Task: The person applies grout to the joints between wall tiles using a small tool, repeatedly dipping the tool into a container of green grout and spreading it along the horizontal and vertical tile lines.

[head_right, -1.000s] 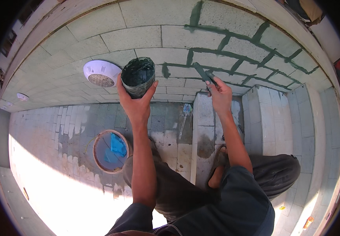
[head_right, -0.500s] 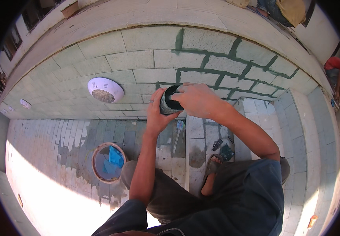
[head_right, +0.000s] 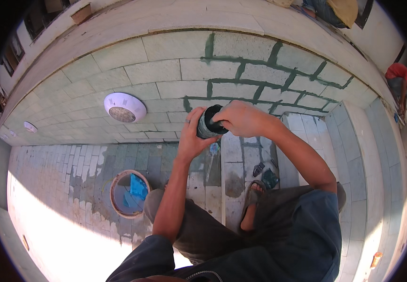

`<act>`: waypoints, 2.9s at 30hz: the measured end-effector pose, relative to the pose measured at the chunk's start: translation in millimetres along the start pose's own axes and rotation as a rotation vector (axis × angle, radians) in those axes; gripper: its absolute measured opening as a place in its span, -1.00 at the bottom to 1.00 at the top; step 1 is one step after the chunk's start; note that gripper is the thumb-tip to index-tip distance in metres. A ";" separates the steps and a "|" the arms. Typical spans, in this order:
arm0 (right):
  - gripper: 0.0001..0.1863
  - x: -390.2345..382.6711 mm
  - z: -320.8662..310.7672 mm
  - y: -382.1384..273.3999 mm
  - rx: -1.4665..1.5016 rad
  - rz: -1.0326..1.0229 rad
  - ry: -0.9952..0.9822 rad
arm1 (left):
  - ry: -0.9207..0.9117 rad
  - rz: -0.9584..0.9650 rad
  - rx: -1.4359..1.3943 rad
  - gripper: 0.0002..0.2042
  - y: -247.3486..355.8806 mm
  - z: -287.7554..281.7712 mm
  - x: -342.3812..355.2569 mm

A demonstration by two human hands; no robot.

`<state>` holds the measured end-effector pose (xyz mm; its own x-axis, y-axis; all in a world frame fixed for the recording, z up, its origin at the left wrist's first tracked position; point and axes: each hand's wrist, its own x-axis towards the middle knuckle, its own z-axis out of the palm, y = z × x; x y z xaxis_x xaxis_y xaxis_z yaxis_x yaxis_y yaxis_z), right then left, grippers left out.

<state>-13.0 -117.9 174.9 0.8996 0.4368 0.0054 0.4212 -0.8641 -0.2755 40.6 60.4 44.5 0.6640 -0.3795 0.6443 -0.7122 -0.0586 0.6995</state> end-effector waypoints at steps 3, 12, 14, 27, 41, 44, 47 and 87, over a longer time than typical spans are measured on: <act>-0.74 -0.2 -5.2 8.1 0.122 -0.033 0.080 | 0.015 0.014 -0.001 -0.18 0.3 -1.6 1.2; -0.78 -16.2 2.1 36.7 0.499 0.223 0.247 | 0.174 -0.093 0.019 -0.17 -10.8 -7.9 3.9; -0.78 -18.3 14.7 41.6 0.815 0.267 0.373 | 0.299 -0.210 -0.054 -0.16 -16.7 -11.5 4.4; -0.85 55.5 269.2 112.2 2.216 0.306 0.850 | 0.842 -0.340 -0.110 -0.13 -22.4 -80.1 11.7; -0.64 104.2 337.2 85.5 2.132 0.634 1.141 | 0.808 -0.350 -0.098 -0.14 -24.0 -84.5 5.3; -0.47 113.4 333.6 92.0 2.106 0.652 1.164 | 0.803 -0.338 -0.113 -0.14 -24.7 -79.4 5.7; -0.44 131.3 330.5 93.6 2.063 0.764 1.334 | 0.802 -0.330 -0.119 -0.13 -26.4 -76.2 6.9; -0.81 117.5 310.9 109.1 1.399 0.822 1.550 | 0.829 -0.334 -0.146 -0.14 -22.3 -88.9 3.5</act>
<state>102.7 -83.1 -153.4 0.4415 -0.8906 -0.1092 0.3307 0.2747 -0.9029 79.1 142.5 58.6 0.8220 0.4267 0.3773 -0.4547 0.0927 0.8858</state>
